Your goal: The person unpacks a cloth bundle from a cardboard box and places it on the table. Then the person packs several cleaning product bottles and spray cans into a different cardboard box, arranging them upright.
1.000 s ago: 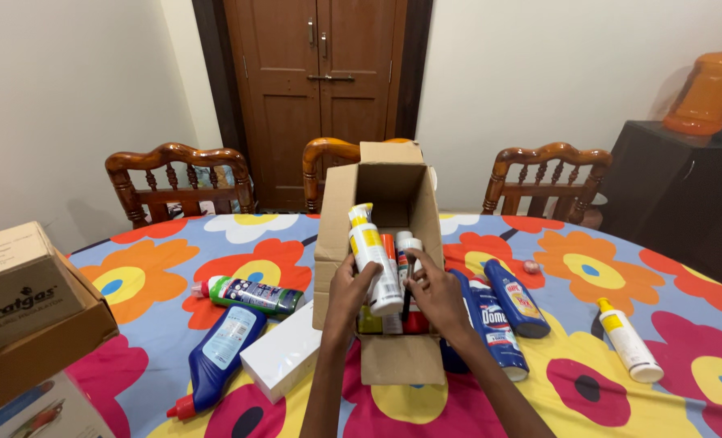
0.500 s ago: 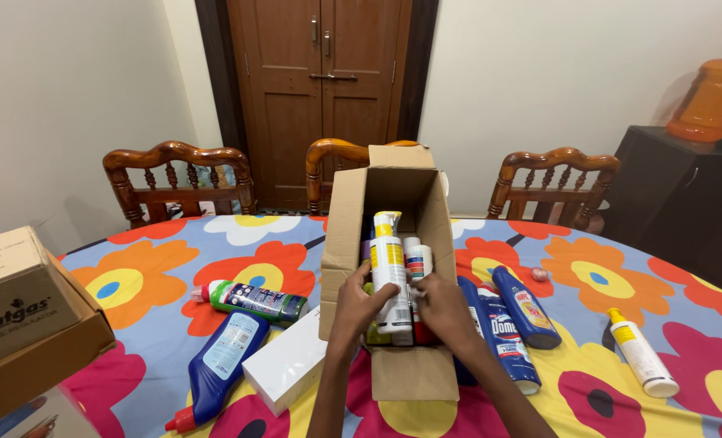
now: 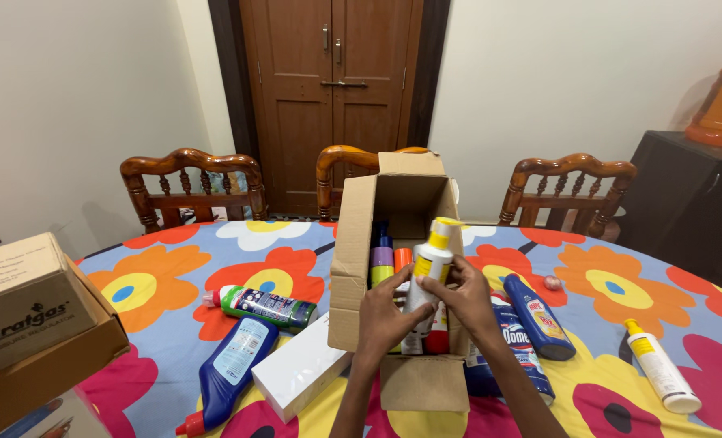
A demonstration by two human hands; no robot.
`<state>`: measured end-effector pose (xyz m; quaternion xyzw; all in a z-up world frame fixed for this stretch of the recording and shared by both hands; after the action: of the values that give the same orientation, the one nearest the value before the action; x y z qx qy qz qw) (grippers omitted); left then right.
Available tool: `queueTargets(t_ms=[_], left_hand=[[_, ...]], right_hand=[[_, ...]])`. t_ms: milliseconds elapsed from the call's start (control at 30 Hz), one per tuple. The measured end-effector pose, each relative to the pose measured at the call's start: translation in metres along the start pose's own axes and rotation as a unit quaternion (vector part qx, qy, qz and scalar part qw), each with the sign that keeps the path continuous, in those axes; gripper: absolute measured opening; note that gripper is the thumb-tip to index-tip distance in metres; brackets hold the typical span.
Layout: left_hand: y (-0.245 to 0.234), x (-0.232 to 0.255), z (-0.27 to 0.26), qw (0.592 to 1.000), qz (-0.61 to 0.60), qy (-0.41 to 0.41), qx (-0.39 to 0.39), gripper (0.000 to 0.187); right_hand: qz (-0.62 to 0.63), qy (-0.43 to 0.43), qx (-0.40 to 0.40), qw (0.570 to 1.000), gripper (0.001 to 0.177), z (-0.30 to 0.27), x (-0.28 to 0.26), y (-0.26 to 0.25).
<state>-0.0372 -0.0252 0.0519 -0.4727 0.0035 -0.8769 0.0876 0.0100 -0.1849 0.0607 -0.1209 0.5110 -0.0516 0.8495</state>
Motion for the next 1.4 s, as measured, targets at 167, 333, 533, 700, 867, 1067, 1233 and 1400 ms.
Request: queueTargets(t_ms=[167,333,533,700,867,1067,1233,1400], left_hand=[[-0.021,-0.003,0.003,0.993,-0.081,0.010,0.082,0.044],[-0.047,-0.007,-0.001,0.981,-0.012,0.016,0.194,0.032],[-0.044,-0.014,0.001,0.963,0.156,0.063,0.212,0.050],[-0.041,-0.023,0.001,0.963,0.169,0.059,0.203,0.059],[-0.033,-0.021,0.001,0.964,0.181,0.050,0.191,0.063],[-0.033,-0.021,0.002,0.963,0.185,0.037,0.191,0.065],[-0.028,-0.021,0.002,0.962,0.188,0.058,0.188,0.067],[-0.031,-0.027,0.003,0.965,0.184,0.036,0.183,0.067]], right_hand=[[-0.054,-0.028,0.113,0.992,0.050,0.001,-0.005,-0.017],[-0.237,-0.083,0.192,0.949,0.057,0.028,-0.026,-0.030],[-0.272,-0.174,0.191,0.927,0.069,0.076,-0.034,-0.021],[-0.357,-0.176,0.155,0.904,0.059,0.109,-0.030,0.000],[-0.384,-0.154,0.146,0.898,0.064,0.118,-0.030,0.017],[-0.326,-0.156,0.215,0.907,0.060,0.131,-0.012,0.019],[-0.353,-0.130,0.193,0.906,0.058,0.142,0.006,0.019],[-0.368,-0.047,0.167,0.914,0.048,0.147,0.027,0.025]])
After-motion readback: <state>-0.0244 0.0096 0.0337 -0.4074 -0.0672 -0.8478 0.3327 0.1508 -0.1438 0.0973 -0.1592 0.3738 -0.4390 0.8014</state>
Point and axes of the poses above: each hand's wrist, its own z-axis towards the middle knuckle, its own y-axis out of the palm, x = y × z, the point moved 6 cm from there along z, towards the middle knuckle, and after that the axes turned 11 degrees about -z, right-handed, at the moved point
